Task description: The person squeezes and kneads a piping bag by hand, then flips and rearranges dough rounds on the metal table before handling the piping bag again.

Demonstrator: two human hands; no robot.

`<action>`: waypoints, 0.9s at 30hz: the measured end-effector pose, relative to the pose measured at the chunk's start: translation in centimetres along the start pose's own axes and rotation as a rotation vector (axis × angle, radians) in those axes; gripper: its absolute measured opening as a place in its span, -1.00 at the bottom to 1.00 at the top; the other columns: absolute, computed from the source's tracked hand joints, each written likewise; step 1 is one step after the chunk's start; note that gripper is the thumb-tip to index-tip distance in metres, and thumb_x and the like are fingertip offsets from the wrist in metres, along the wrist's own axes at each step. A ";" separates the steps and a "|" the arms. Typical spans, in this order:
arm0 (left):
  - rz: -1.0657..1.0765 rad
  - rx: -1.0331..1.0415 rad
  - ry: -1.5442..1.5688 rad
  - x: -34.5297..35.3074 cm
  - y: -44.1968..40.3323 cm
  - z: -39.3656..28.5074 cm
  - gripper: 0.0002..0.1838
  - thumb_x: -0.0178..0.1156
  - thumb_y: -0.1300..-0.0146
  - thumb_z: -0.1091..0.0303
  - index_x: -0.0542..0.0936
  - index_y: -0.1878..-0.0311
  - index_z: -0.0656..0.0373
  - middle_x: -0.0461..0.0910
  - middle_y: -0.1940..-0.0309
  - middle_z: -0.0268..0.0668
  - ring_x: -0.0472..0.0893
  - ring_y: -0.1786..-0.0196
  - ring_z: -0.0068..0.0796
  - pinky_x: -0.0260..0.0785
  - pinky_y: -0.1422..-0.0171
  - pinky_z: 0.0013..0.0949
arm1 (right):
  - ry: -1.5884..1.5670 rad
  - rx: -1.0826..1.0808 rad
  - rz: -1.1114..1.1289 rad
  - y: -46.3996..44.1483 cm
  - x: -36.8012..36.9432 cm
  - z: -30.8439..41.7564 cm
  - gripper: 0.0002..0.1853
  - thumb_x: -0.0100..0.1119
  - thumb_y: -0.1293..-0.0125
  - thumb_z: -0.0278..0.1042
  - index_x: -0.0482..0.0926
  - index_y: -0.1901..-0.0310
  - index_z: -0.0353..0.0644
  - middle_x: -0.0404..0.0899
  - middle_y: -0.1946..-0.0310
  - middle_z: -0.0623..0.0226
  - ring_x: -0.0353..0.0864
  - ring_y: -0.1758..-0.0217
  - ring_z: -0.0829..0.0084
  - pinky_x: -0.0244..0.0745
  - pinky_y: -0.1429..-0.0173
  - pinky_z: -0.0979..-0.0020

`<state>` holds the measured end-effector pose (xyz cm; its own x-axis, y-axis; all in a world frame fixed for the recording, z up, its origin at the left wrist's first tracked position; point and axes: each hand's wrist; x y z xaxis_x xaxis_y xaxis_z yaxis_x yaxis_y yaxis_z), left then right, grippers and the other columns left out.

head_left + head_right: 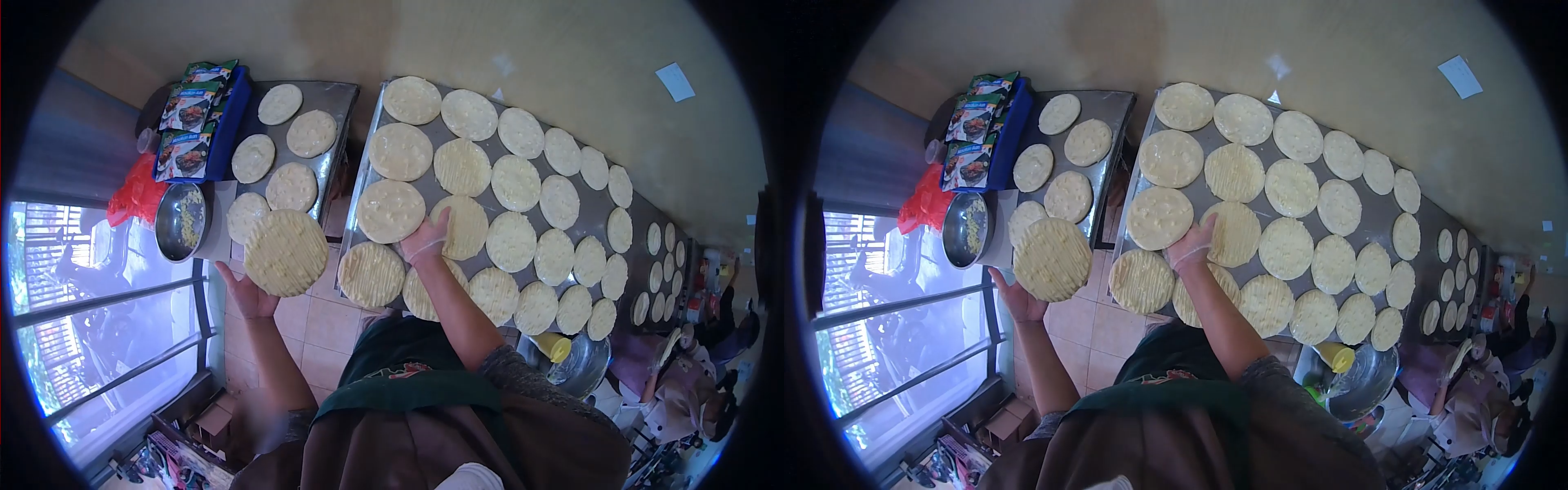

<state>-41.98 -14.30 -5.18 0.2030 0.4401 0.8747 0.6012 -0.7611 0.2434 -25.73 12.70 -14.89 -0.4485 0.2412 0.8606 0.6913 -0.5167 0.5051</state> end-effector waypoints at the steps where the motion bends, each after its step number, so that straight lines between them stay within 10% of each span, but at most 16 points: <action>1: -0.009 -0.008 0.004 0.1 -0.1 0.1 0.03 -0.31 -0.17 -0.50 0.03 -0.40 0.27 0.05 -0.40 -0.03 0.12 -0.42 -0.06 -0.01 -0.44 0.04 | 0.016 -0.024 -0.067 -0.1 0.1 0.0 0.00 -0.38 -0.19 0.53 0.08 -0.34 -0.32 0.19 -0.31 0.02 0.15 -0.39 0.10 -0.03 -0.46 0.12; 10: 0.033 -0.190 -0.017 5.1 -3.3 4.9 0.10 -0.35 -0.12 -0.55 0.02 -0.40 0.31 0.05 -0.40 -0.02 0.10 -0.43 -0.05 -0.04 -0.45 0.04 | 0.868 -0.340 -0.128 3.1 -1.6 3.7 -0.46 0.08 -0.31 -0.06 0.33 -0.20 -0.24 0.48 -0.06 0.28 0.46 -0.12 0.45 0.33 -0.22 0.45; 14: 0.190 -0.451 -0.006 12.8 -7.1 13.0 0.12 -0.36 -0.08 -0.59 0.04 -0.40 0.28 0.07 -0.40 -0.04 0.10 -0.43 -0.04 -0.10 -0.47 0.03 | 0.227 0.143 0.253 7.9 0.9 9.4 -0.43 -0.18 -0.41 0.08 0.31 -0.25 -0.20 0.39 -0.20 0.28 0.37 -0.24 0.38 0.25 -0.29 0.38; 20: 0.259 -0.568 -0.488 23.5 -11.3 30.7 0.15 -0.58 -0.06 -0.61 0.12 -0.37 0.29 0.29 -0.28 -0.08 0.29 -0.32 -0.19 0.04 -0.40 -0.13 | -0.048 -0.217 0.244 14.8 2.4 22.5 0.04 -0.37 -0.11 0.61 0.10 -0.36 -0.20 0.13 -0.37 0.17 0.11 -0.41 0.12 -0.07 -0.46 0.04; 27: -0.062 -0.590 -0.700 25.5 -14.1 48.2 0.11 -0.44 -0.10 -0.59 0.20 -0.29 0.35 0.39 -0.01 -0.17 0.37 -0.09 -0.27 0.17 -0.18 -0.27 | 0.007 -0.556 0.137 17.6 -3.4 41.9 0.05 -0.32 -0.11 0.59 0.07 -0.37 -0.25 0.08 -0.38 0.06 0.08 -0.42 0.05 -0.08 -0.46 0.02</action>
<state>-8.04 30.59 -6.53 0.7211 0.5302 0.4461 0.1734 -0.7614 0.6246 11.70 37.24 -6.22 -0.3806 0.1368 0.9146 0.3422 -0.8980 0.2767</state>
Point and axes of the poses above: each hand's wrist, its own y-axis away from the middle knuckle, its own x-axis out of the palm, z = x × y
